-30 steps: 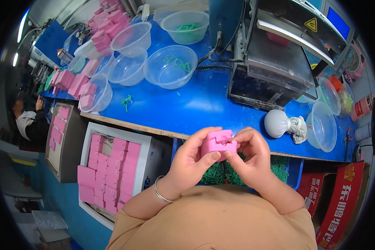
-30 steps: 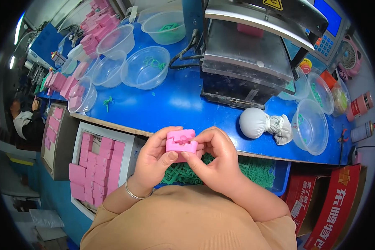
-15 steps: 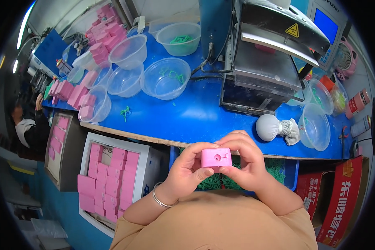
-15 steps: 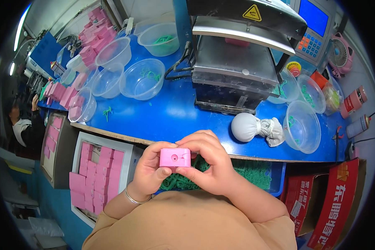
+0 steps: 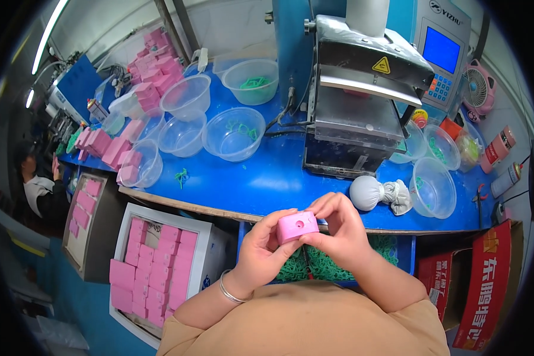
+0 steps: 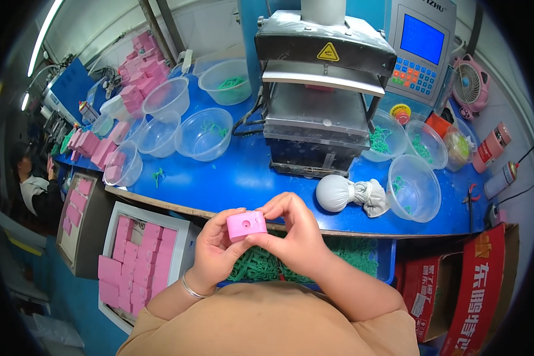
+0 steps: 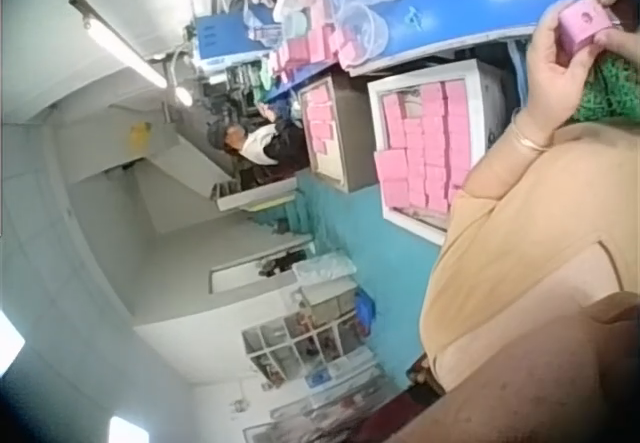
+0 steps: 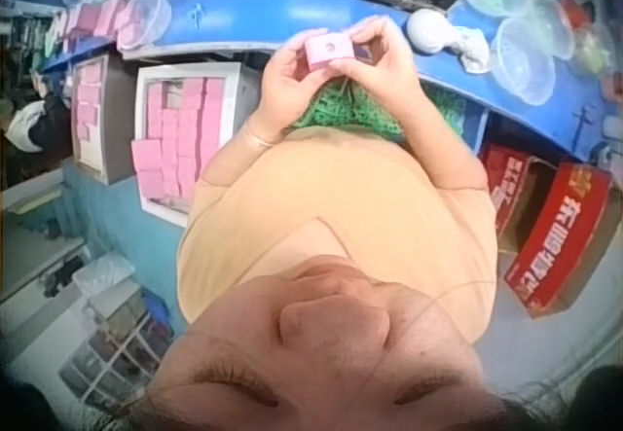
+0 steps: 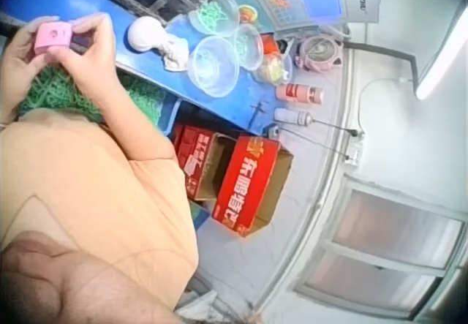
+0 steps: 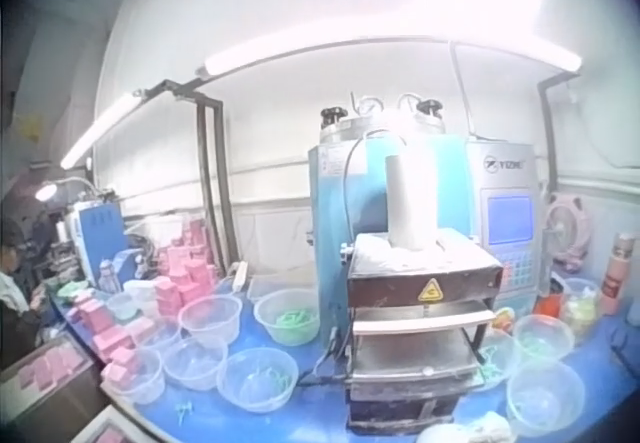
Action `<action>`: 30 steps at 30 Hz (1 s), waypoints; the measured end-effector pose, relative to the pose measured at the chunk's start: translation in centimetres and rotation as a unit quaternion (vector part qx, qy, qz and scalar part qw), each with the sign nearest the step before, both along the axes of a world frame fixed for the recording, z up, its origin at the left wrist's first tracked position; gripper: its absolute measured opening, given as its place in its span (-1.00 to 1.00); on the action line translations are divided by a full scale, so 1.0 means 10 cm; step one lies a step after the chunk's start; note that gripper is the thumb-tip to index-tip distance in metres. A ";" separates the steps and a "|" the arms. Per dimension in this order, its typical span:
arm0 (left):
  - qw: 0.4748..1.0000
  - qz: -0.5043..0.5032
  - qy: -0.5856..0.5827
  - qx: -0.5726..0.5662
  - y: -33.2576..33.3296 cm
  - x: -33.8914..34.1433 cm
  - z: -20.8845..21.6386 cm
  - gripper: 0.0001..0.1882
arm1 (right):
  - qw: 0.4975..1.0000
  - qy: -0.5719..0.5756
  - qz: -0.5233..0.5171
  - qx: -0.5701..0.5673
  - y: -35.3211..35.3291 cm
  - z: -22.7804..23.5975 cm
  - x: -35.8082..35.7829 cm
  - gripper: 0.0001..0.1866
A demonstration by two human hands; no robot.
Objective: Assembling and heat-pressing components into silicone toy cases in a factory setting.
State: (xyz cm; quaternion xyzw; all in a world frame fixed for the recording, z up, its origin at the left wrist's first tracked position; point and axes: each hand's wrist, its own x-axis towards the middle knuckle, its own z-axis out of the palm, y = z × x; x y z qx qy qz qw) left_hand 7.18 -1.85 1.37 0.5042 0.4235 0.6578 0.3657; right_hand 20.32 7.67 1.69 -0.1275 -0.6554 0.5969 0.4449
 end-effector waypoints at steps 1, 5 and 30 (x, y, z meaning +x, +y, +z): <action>1.000 0.006 0.019 -0.010 0.02 -0.03 0.00 -0.57 | 0.994 -0.013 0.071 -0.084 0.08 0.02 0.01 -0.54; 0.792 0.277 0.537 0.087 0.22 -0.41 0.09 -0.48 | 0.986 -0.004 0.017 -0.166 0.42 0.28 0.08 -0.50; 0.894 0.063 0.443 0.010 0.27 -0.24 0.54 -0.08 | 0.798 -0.102 0.402 -0.438 -0.01 0.14 0.61 -0.30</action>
